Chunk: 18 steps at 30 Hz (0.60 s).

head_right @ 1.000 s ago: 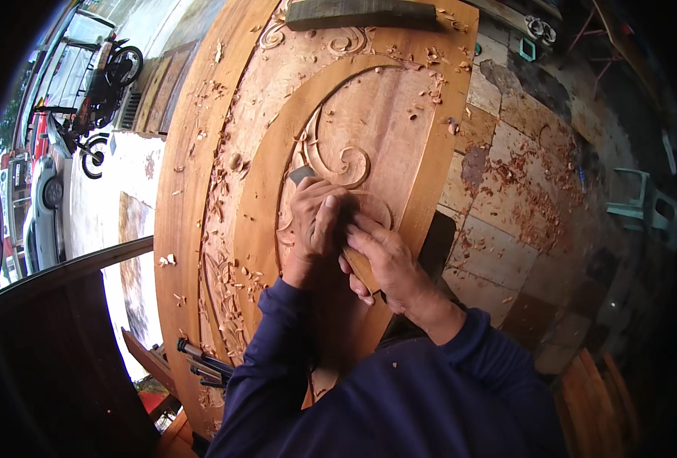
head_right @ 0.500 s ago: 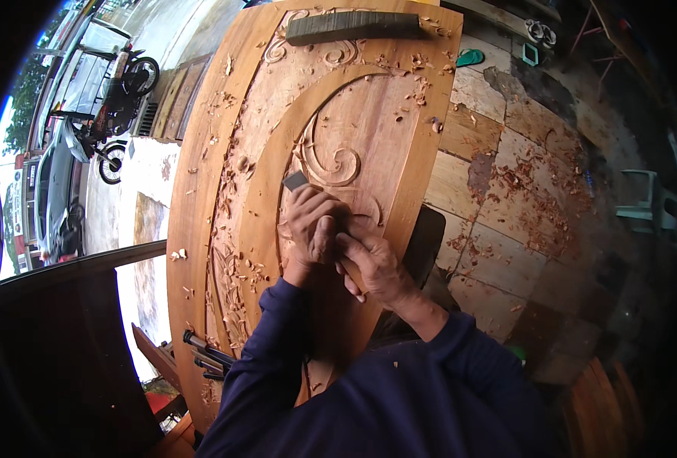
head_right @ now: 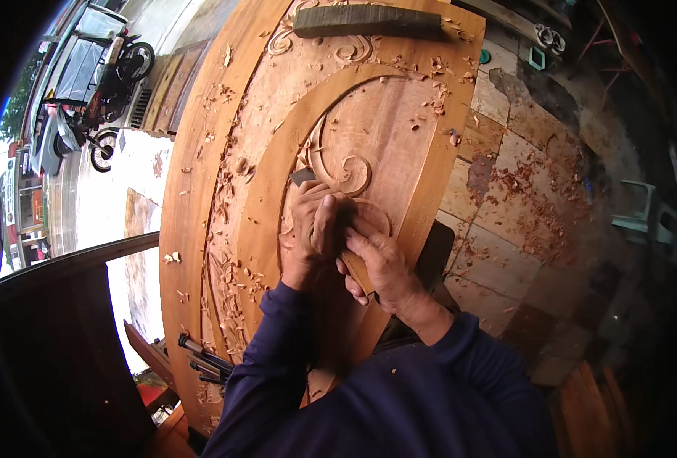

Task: The person carves a decorative pattern into a wooden panel using a chisel, moving the tool across the surface to remove wood shavings.

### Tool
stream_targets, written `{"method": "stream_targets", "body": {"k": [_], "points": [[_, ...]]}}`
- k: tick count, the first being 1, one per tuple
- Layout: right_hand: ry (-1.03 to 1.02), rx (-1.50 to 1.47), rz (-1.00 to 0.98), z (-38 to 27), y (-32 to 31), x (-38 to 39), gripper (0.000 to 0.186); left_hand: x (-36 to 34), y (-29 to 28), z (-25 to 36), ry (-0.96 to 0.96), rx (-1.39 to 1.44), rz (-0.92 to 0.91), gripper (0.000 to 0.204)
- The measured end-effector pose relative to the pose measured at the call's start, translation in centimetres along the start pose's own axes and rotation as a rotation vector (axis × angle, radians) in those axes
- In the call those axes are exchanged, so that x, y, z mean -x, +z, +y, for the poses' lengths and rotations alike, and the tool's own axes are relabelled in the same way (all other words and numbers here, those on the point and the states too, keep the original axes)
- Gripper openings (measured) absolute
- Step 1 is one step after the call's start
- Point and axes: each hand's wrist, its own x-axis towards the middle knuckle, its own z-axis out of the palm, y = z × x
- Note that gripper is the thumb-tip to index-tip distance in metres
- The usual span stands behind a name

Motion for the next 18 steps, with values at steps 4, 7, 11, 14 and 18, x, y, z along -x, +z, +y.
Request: {"method": "stream_targets", "body": {"k": [4,7,11,14,18], "points": [[-0.032,-0.035,0.069,0.8,0.9,-0.5,0.029,0.1,0.4,-0.2,0.068,-0.008,0.065,0.049],[-0.148,0.027,0.004,1.6,0.4,-1.6,0.032,0.1,0.5,-0.2,0.059,0.055,0.15,0.047],[-0.24,0.144,-0.05,1.8,0.0,-0.1,0.032,0.3,0.2,0.9,0.256,-0.068,0.18,0.043],[-0.2,0.049,-0.048,1.6,0.0,0.6,0.032,0.9,0.5,0.9,0.093,-0.073,0.036,0.04],[-0.075,-0.071,-0.026,1.0,0.2,-0.2,0.024,0.6,0.2,0.3,-0.008,-0.044,0.026,0.054]]}}
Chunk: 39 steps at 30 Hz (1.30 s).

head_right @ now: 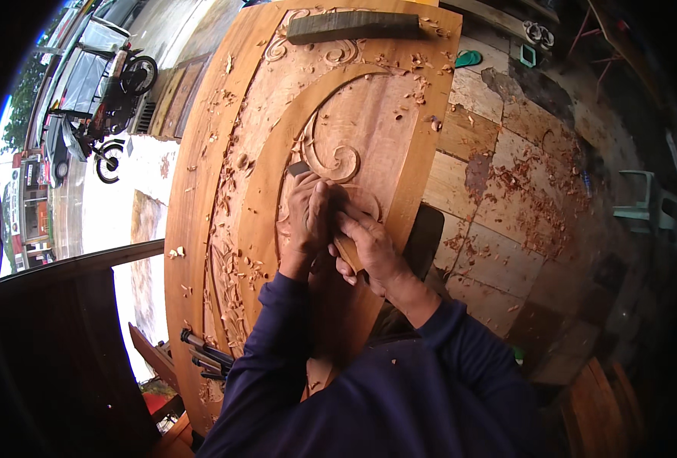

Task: The person carves a decorative pattern into a wooden panel using a chisel, moving the tool across the surface to remove wood shavings.

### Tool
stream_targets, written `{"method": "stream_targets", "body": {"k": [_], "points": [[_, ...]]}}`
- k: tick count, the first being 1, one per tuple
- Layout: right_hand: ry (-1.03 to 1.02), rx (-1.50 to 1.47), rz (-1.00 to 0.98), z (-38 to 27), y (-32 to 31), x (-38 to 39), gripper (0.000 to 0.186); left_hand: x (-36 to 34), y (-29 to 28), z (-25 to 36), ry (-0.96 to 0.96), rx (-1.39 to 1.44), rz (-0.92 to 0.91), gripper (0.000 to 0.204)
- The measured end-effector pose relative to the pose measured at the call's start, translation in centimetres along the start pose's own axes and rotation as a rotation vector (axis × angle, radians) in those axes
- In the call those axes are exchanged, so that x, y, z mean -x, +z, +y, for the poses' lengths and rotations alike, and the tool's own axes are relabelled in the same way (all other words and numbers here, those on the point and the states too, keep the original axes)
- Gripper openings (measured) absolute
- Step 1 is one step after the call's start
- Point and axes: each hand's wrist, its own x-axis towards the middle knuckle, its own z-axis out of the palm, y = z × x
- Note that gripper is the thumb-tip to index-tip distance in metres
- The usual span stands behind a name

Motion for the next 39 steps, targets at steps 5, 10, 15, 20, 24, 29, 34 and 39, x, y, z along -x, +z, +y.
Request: {"method": "stream_targets", "body": {"k": [5,10,15,20,24,29,34,39], "points": [[0.01,-0.055,0.018,0.7,0.9,-1.0,0.025,-0.8,-1.2,-1.0,-0.007,0.01,-0.032,0.051],[-0.07,-0.063,0.103,2.7,1.6,-1.8,0.025,-0.9,-2.1,-1.8,0.009,0.05,-0.131,0.055],[-0.072,-0.029,0.102,1.9,2.7,-1.2,0.025,-1.1,-2.2,-1.7,0.075,0.121,-0.056,0.049],[-0.053,-0.054,0.058,2.2,2.4,-2.9,0.024,-2.8,-3.0,-3.1,0.047,0.075,-0.113,0.05],[-0.034,-0.125,0.102,3.0,3.7,-2.5,0.026,-2.3,-3.3,-3.0,0.093,0.141,-0.164,0.049],[-0.096,-0.202,0.066,3.7,4.8,-3.1,0.026,-3.4,-4.3,-3.8,0.084,0.11,-0.211,0.048],[-0.105,-0.224,0.082,4.8,5.0,-4.4,0.028,-4.3,-4.7,-4.6,0.128,0.124,-0.283,0.05],[-0.149,-0.226,0.079,4.8,6.2,-4.8,0.029,-4.5,-5.2,-5.0,0.183,0.121,-0.299,0.049]]}}
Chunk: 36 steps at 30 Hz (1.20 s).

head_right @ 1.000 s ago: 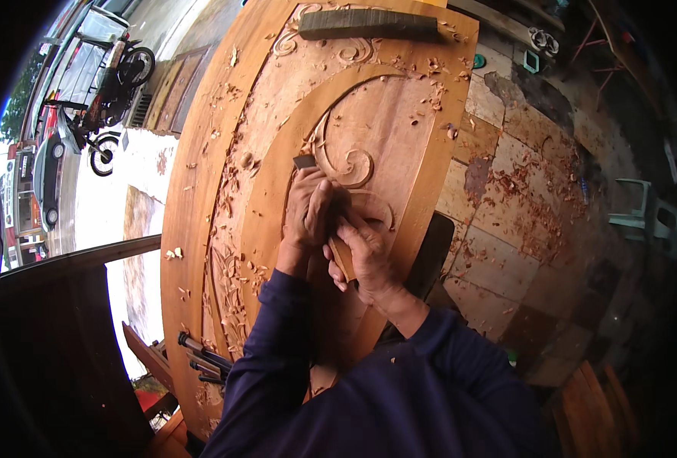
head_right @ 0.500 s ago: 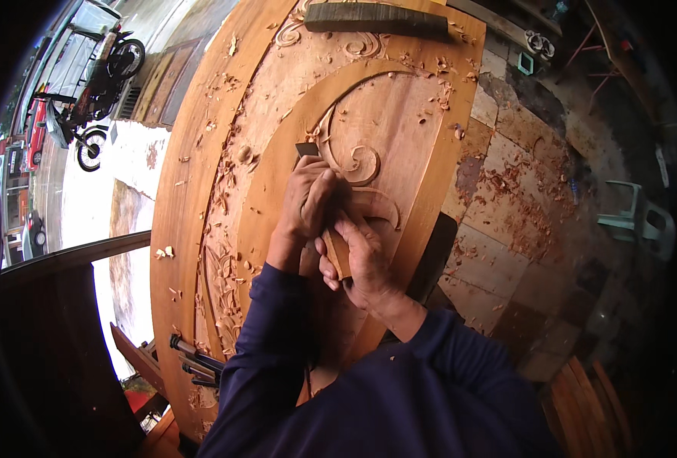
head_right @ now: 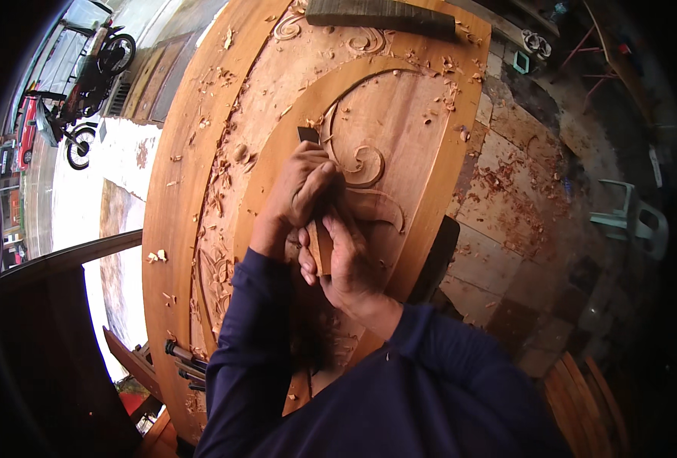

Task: The person carves a decorative pattern into a wooden panel using a chisel, moving the tool across the surface to remove wood shavings.

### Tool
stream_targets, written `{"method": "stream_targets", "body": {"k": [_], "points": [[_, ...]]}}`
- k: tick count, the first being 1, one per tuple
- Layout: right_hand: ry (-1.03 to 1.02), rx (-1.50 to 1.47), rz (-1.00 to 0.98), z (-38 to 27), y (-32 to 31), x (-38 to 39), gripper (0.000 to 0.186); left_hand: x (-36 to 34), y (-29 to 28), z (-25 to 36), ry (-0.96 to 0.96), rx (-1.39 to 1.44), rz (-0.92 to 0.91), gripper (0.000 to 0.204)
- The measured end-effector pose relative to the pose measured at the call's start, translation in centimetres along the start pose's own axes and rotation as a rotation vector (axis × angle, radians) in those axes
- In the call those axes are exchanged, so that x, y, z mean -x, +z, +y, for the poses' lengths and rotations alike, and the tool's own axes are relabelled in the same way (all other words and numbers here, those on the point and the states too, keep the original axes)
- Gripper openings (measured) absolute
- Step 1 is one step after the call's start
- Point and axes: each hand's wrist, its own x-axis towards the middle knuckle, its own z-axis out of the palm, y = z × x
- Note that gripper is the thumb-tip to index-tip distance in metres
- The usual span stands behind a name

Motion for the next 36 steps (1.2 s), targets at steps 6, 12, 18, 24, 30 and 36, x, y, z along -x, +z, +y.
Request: {"method": "stream_targets", "body": {"k": [6,12,18,24,30,36], "points": [[-0.021,-0.037,-0.022,0.9,0.2,-0.6,0.032,-0.2,-0.9,-0.2,0.028,-0.017,-0.069,0.048],[-0.023,-0.07,-0.012,1.6,0.2,-1.1,0.034,-0.4,-1.2,-0.8,0.07,0.006,-0.093,0.043],[-0.112,-0.118,0.007,1.9,-0.7,-1.1,0.04,-2.6,-1.1,0.1,0.158,-0.029,-0.193,0.039],[-0.489,0.427,0.012,-4.0,-6.8,3.0,0.046,-4.4,3.5,6.0,0.372,-0.131,-0.158,0.026],[-0.451,0.425,0.295,-7.8,-9.0,6.5,0.069,0.3,-2.0,-0.3,0.129,-0.555,-0.389,0.065],[-0.279,0.507,0.084,-6.3,-9.6,9.1,0.071,3.0,-8.4,-2.8,-0.446,-0.902,0.408,0.053]]}}
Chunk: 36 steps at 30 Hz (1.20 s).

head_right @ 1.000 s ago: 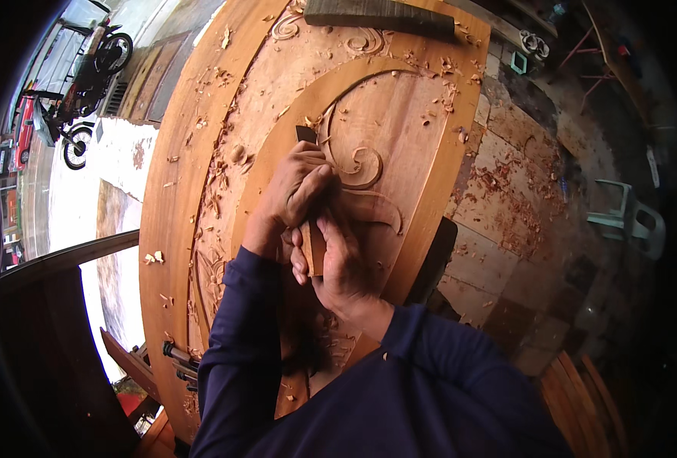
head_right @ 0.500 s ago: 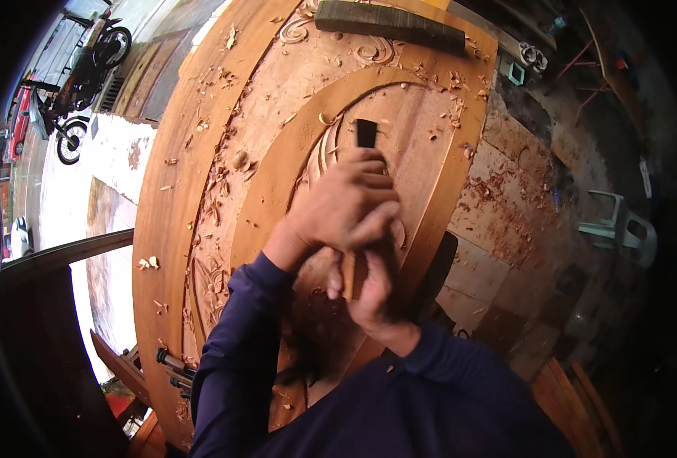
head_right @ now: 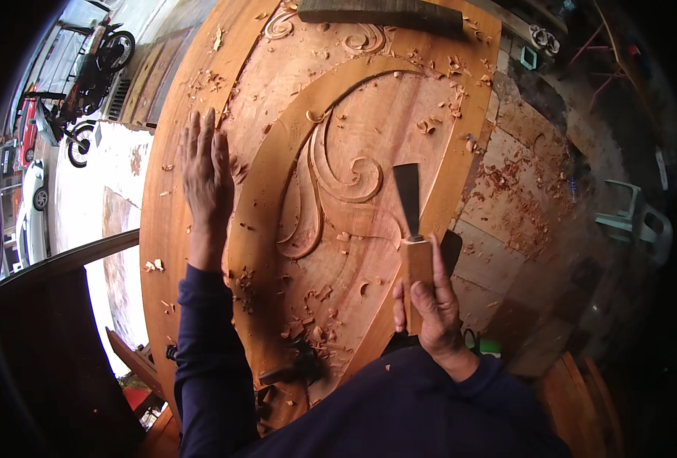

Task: The person carves a decorative pattern into a wooden panel using a chisel, moving the tool across the surface to remove wood shavings.

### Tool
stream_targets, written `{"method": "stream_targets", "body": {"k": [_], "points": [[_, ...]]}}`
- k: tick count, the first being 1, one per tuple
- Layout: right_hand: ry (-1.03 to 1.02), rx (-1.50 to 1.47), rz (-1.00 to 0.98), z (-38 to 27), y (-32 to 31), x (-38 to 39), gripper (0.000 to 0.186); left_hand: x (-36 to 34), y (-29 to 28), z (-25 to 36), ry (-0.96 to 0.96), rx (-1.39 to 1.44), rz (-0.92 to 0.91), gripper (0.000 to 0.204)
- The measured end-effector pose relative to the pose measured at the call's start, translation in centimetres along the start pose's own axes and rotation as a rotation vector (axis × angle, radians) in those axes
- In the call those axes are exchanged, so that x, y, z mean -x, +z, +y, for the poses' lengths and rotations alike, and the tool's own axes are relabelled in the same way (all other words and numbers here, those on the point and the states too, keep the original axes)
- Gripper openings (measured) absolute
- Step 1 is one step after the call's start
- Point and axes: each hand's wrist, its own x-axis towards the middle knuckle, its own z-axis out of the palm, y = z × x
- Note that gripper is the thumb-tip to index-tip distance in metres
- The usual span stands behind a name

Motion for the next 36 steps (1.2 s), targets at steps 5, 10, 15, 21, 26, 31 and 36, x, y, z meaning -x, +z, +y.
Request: {"method": "stream_targets", "body": {"k": [5,10,15,21,26,31,36], "points": [[0.059,0.017,-0.079,0.8,0.2,-0.1,0.066,7.2,0.1,8.1,0.326,0.268,-0.472,0.059],[0.181,-0.009,-0.181,0.9,0.1,0.6,0.062,12.2,-4.1,12.5,0.648,0.682,-0.328,0.046],[0.255,-0.108,-0.349,1.4,2.7,0.1,0.032,9.8,-1.4,13.9,0.633,0.67,-0.325,0.034],[0.355,-0.205,-0.263,0.4,4.8,-2.1,0.025,8.6,0.9,12.0,0.57,0.695,-0.404,0.023],[0.496,-0.368,-0.133,-0.7,6.8,-0.3,0.025,8.4,0.4,11.7,0.563,0.796,-0.45,0.019],[0.502,-0.471,-0.146,-0.9,7.6,-0.4,0.025,7.5,0.2,11.4,0.572,0.854,-0.523,0.021],[0.5,-0.445,-0.12,-0.8,7.9,-0.6,0.028,7.1,0.7,11.3,0.558,0.913,-0.489,0.022]]}}
